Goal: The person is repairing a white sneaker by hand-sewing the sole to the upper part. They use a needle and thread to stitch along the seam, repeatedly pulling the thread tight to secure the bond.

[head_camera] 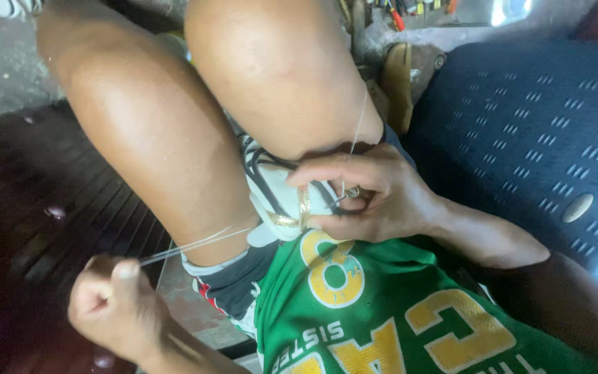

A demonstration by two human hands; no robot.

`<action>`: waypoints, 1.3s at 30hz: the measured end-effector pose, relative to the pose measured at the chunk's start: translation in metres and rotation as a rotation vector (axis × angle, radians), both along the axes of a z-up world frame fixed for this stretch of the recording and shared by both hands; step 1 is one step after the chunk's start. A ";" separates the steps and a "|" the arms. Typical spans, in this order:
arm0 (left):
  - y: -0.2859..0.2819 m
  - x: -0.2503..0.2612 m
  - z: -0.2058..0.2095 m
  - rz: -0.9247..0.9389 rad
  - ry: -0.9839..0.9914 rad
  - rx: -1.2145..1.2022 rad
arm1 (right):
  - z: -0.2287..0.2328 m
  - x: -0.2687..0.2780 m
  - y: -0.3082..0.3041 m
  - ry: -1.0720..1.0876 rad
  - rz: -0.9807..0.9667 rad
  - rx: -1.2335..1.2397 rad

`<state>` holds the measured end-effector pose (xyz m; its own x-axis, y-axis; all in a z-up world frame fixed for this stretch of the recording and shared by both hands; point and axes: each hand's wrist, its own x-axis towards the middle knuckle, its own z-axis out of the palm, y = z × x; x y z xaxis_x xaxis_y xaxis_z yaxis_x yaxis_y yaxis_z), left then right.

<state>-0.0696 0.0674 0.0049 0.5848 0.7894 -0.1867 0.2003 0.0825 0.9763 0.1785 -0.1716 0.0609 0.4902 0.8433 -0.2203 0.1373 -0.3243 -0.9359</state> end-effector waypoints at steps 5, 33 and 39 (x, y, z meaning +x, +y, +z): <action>-0.017 0.023 -0.008 0.027 0.145 0.009 | 0.006 0.002 -0.005 -0.031 -0.039 -0.032; -0.094 0.102 0.033 -0.437 -0.020 -0.146 | 0.035 0.032 -0.036 -0.078 0.282 -0.364; -0.099 0.087 0.010 -0.342 -0.150 -0.458 | 0.042 0.049 -0.047 -0.330 0.281 -0.247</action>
